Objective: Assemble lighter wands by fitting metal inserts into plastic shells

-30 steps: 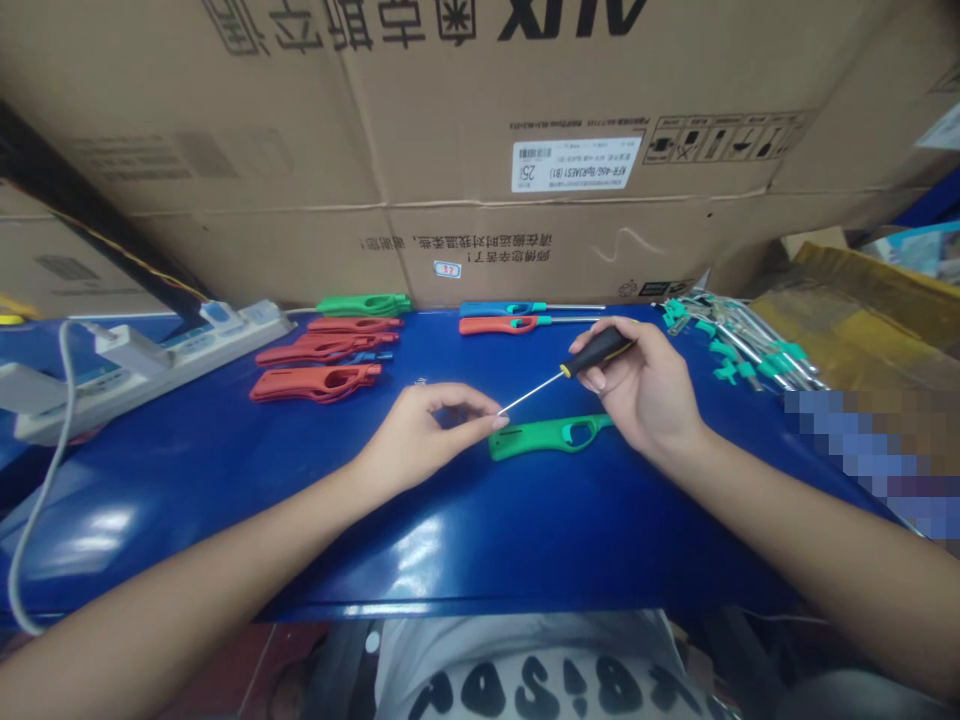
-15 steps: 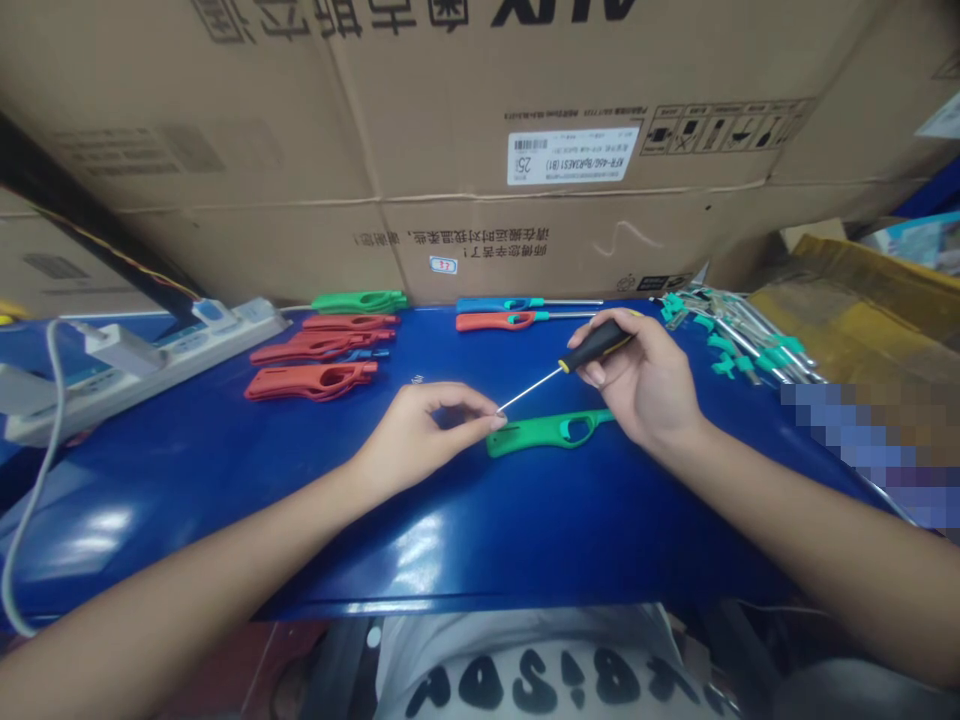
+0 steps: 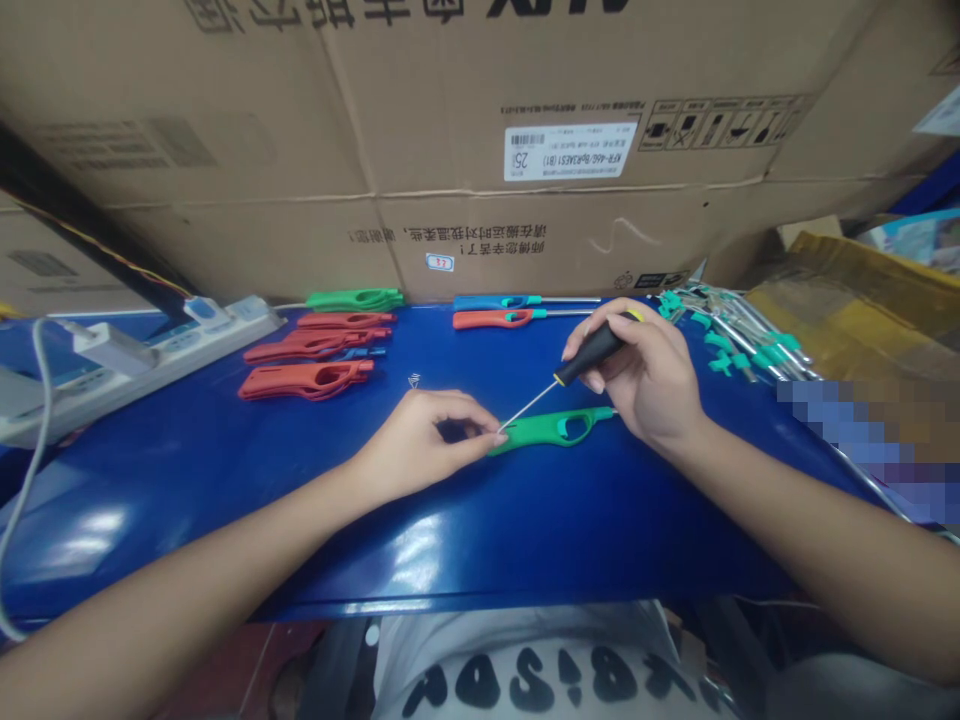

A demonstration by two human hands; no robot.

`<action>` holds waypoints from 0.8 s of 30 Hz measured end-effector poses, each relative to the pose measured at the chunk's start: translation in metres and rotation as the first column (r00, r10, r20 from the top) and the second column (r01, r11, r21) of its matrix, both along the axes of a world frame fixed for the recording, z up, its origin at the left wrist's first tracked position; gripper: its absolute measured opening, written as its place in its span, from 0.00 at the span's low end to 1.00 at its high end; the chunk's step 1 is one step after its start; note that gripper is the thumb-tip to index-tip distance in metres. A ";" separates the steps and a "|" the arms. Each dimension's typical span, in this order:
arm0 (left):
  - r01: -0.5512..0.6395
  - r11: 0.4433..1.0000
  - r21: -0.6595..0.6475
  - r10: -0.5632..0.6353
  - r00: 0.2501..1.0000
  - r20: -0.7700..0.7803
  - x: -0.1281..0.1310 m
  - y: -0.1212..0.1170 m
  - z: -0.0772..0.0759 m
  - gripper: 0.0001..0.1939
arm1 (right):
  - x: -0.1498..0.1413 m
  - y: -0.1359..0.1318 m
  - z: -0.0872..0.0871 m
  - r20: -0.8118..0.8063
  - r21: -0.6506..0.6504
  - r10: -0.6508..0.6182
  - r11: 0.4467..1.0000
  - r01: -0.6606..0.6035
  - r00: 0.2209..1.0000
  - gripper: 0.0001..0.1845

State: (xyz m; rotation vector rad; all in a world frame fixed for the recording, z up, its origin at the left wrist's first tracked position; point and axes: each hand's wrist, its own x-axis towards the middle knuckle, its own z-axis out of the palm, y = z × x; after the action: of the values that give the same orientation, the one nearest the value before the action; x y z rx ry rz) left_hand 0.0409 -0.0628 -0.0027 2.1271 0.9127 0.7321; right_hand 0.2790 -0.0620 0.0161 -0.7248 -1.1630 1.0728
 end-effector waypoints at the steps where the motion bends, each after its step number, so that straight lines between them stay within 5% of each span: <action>1: 0.027 1.000 -0.001 -0.027 0.999 -0.028 0.000 0.000 0.000 0.06 | 0.001 -0.001 0.001 0.033 0.011 0.031 0.999 -0.031 0.999 0.08; 10: 0.290 0.948 -0.133 -0.310 0.937 -0.163 0.001 -0.010 0.000 0.04 | 0.005 -0.017 0.003 0.303 0.004 0.336 0.935 -0.354 0.892 0.09; 19: 0.055 0.987 -0.150 -0.061 0.998 -0.035 0.008 -0.008 -0.008 0.08 | -0.005 -0.022 0.003 0.294 0.265 -0.121 0.964 0.041 0.948 0.11; 24: 0.096 0.990 -0.102 -0.103 0.993 -0.061 0.007 -0.008 -0.012 0.06 | -0.001 -0.022 0.009 0.328 0.087 0.202 0.966 -0.243 0.923 0.21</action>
State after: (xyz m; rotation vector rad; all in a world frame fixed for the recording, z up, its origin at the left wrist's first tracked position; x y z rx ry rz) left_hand 0.0478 -0.0711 -0.0143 2.1029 0.8528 0.5583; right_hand 0.2781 -0.0835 0.0247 -0.6930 -1.6074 1.0838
